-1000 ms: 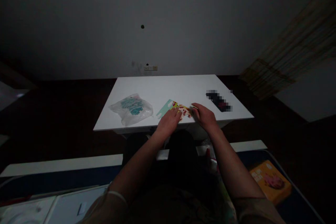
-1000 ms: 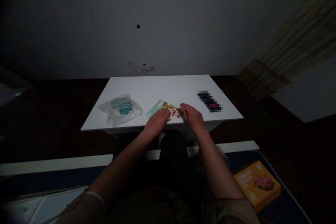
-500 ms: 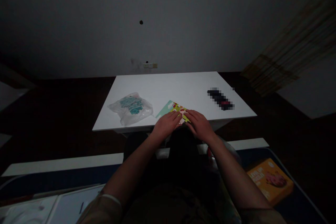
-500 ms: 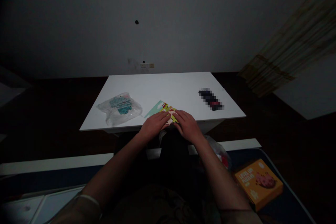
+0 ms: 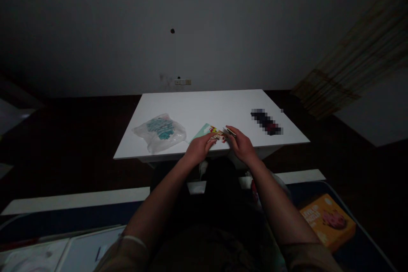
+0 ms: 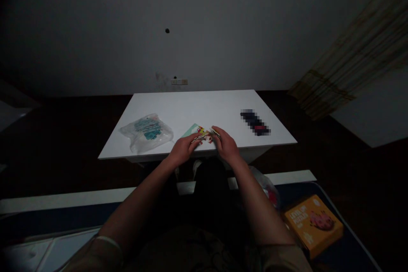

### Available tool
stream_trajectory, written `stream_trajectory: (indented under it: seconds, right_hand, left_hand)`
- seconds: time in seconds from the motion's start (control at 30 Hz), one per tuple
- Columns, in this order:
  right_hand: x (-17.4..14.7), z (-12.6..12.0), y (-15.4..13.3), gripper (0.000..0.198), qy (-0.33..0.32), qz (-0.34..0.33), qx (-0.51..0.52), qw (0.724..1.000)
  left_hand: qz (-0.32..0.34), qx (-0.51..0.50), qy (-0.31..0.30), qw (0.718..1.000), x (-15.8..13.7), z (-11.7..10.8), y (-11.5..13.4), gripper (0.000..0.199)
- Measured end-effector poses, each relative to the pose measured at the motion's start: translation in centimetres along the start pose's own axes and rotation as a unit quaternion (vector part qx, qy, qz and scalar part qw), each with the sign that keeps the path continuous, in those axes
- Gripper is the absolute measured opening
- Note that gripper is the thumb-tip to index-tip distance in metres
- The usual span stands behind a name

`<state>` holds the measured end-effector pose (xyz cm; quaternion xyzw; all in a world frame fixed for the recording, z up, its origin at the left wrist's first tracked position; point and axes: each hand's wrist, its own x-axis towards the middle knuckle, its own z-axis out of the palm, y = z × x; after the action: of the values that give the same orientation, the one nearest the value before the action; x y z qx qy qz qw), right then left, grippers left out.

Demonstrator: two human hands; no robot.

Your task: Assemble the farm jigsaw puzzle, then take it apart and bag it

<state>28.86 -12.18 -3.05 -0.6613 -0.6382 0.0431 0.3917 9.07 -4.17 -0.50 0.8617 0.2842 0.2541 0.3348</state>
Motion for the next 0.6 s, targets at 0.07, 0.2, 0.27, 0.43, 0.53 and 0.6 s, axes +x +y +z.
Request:
stream_trajectory:
  seconds: [0.07,0.2,0.27,0.43,0.53,0.6]
  right_hand:
    - [0.6,0.7,-0.3,0.042,-0.022,-0.020,-0.018,0.999]
    - [0.6,1.2,-1.1,0.042,-0.061,-0.070,-0.055,0.994]
    - [0.2,0.8,-1.4,0.045,-0.076,-0.090,-0.066,0.991]
    - [-0.9,-0.1,-1.5,0.048,-0.100,-0.117,-0.084,0.984]
    - [-1.2,-0.1,-1.5,0.051,-0.095,-0.120,-0.088,0.984]
    - [-1.3,0.0,-1.5,0.055,-0.094,-0.122,-0.086,0.984]
  left_hand:
    - [-0.007,-0.023,0.025,0.999,0.0,0.0,-0.1,0.036]
    - [-0.029,-0.063,0.100,0.993,0.0,-0.2,-0.4,0.036]
    - [-0.055,-0.079,0.135,0.986,0.1,-0.3,-0.6,0.036]
    - [-0.084,-0.102,0.168,0.977,0.3,-0.5,-1.0,0.035]
    - [-0.092,-0.090,0.149,0.980,0.5,-0.6,-1.0,0.034]
    - [-0.095,-0.083,0.142,0.982,0.6,-0.6,-1.0,0.034]
